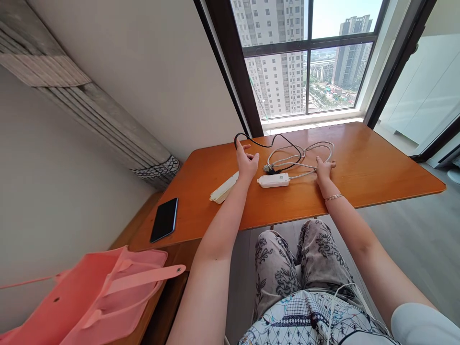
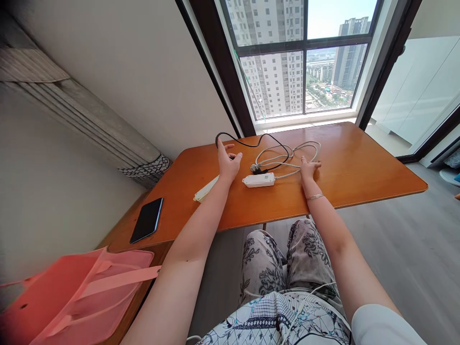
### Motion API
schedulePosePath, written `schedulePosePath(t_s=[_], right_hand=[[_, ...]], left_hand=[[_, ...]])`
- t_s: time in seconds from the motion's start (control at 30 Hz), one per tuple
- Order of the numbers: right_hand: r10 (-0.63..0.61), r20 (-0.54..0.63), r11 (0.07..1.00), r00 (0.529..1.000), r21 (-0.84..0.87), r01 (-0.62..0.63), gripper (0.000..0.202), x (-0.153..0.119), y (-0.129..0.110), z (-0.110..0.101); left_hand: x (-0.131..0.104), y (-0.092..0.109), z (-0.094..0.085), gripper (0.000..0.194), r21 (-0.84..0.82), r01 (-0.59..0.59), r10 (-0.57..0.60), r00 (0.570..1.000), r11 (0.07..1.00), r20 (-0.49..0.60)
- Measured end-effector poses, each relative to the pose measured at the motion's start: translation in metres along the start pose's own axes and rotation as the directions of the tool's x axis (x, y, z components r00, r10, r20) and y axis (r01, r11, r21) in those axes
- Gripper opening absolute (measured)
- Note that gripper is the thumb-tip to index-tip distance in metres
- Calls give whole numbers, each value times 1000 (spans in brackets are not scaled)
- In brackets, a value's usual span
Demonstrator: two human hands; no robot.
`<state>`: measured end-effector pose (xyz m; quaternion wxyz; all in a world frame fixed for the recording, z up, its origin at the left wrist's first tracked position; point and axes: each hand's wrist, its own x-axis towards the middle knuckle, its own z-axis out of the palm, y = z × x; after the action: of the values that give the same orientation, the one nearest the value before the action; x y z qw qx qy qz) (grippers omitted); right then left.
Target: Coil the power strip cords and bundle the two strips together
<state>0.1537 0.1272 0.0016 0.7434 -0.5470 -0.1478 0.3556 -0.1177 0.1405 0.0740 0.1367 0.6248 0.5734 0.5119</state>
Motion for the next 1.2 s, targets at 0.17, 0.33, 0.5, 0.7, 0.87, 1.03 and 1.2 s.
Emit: schedulePosePath(t_s=[0.17, 0.33, 0.5, 0.7, 0.87, 1.03, 1.2], right_hand=[[-537, 28, 731, 843, -483, 482, 85, -17, -4, -8], [-662, 418, 376, 622, -533, 758, 58, -36, -7, -6], [-589, 579, 401, 563, -395, 827, 71, -41, -27, 17], [-482, 662, 498, 575, -333, 801, 69, -37, -93, 54], [-246, 796, 568, 553, -344, 748, 32, -39, -122, 83], [-100, 779, 816, 619, -292, 499, 44, -33, -124, 98], [-475, 724, 728, 501, 4, 685, 30, -11, -154, 109]], left_hand=[[-1, 19, -13, 98, -132, -134, 127, 990, 982, -57], [-1, 30, -21, 98, -308, -259, 229, 965, 915, -131], [-7, 52, -34, 95, -414, -396, 351, 918, 820, -183], [-17, 74, -44, 77, -468, -457, 421, 888, 756, -186], [-22, 76, -41, 65, -483, -483, 471, 868, 730, -156], [-35, 77, -39, 62, -503, -498, 529, 843, 706, -92], [-57, 73, -30, 50, -486, -512, 599, 800, 708, 30]])
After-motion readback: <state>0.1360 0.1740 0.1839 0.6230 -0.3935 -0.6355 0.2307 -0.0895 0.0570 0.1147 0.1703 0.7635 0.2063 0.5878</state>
